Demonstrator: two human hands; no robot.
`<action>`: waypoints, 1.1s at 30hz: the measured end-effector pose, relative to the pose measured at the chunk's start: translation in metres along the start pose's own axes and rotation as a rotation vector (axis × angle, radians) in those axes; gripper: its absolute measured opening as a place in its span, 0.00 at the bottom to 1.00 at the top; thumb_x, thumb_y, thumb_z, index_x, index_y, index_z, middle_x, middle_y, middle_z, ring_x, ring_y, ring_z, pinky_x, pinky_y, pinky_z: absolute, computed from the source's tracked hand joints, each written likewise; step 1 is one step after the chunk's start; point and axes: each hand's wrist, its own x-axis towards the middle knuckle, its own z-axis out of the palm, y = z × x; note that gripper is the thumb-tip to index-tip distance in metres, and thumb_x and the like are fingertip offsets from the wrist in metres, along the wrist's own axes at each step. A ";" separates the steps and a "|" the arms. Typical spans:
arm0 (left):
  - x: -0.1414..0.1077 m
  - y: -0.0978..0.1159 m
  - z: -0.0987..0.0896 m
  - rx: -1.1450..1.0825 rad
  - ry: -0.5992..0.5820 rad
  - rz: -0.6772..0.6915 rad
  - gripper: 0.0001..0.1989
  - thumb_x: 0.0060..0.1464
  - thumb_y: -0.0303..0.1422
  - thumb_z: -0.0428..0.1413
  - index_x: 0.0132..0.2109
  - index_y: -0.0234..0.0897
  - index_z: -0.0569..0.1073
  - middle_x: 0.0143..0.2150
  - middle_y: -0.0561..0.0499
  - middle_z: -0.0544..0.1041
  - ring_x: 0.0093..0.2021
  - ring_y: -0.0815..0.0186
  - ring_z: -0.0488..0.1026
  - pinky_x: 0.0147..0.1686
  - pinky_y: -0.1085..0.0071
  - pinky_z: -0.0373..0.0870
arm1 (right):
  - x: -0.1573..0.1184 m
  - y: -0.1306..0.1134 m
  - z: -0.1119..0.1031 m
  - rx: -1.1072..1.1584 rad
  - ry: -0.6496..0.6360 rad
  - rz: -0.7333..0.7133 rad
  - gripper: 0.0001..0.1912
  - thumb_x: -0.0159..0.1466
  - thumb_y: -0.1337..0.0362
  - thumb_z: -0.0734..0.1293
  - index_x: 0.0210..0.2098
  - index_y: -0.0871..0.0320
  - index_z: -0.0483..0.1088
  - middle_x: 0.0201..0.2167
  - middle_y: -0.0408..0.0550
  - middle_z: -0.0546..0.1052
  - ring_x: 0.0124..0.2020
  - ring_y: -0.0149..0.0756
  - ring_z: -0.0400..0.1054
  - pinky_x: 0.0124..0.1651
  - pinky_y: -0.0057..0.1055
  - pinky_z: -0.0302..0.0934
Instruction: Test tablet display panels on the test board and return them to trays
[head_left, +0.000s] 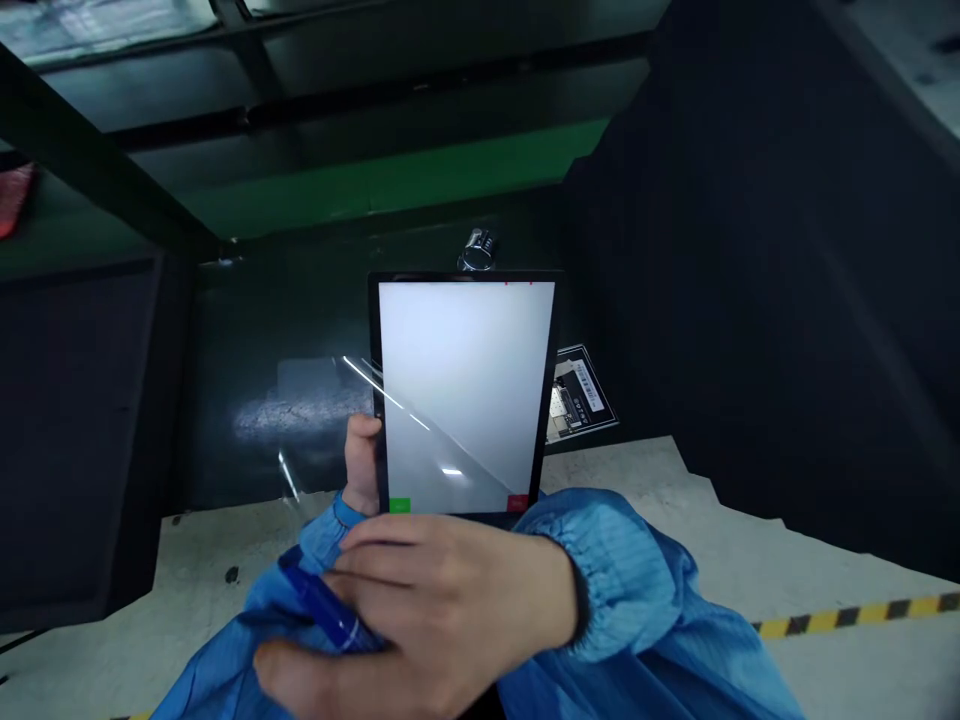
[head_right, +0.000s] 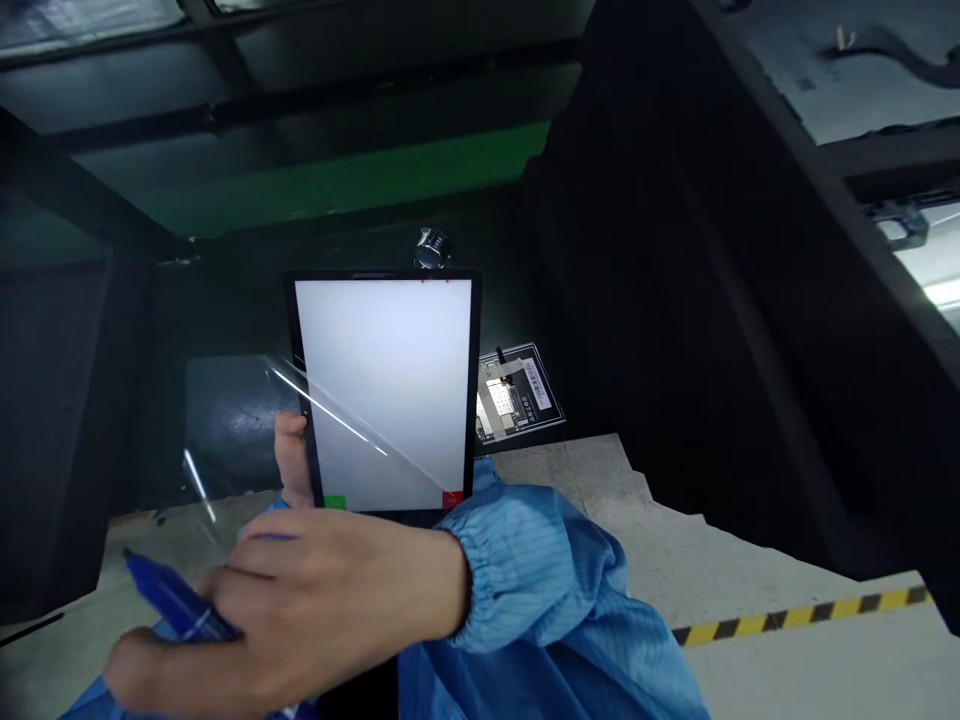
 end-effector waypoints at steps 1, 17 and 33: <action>0.000 0.000 0.001 -0.005 -0.003 0.026 0.15 0.36 0.38 0.56 0.33 0.37 0.78 0.35 0.48 0.84 0.46 0.45 0.80 0.42 0.58 0.79 | -0.002 -0.002 0.004 0.028 -0.024 -0.012 0.12 0.73 0.62 0.61 0.45 0.59 0.76 0.32 0.44 0.77 0.34 0.30 0.72 0.51 0.30 0.70; -0.001 0.001 0.007 -0.089 0.103 0.033 0.11 0.37 0.37 0.50 0.26 0.39 0.76 0.33 0.45 0.83 0.48 0.44 0.80 0.45 0.56 0.78 | 0.008 -0.003 0.014 0.255 -0.236 -0.181 0.16 0.74 0.71 0.57 0.43 0.65 0.78 0.48 0.46 0.82 0.47 0.29 0.75 0.60 0.25 0.63; 0.005 0.002 0.003 -0.078 0.151 0.020 0.14 0.40 0.40 0.55 0.33 0.37 0.79 0.33 0.45 0.84 0.42 0.44 0.82 0.43 0.52 0.80 | -0.040 0.009 -0.091 -0.739 0.796 0.786 0.34 0.66 0.62 0.65 0.65 0.21 0.57 0.67 0.12 0.59 0.71 0.57 0.55 0.73 0.55 0.57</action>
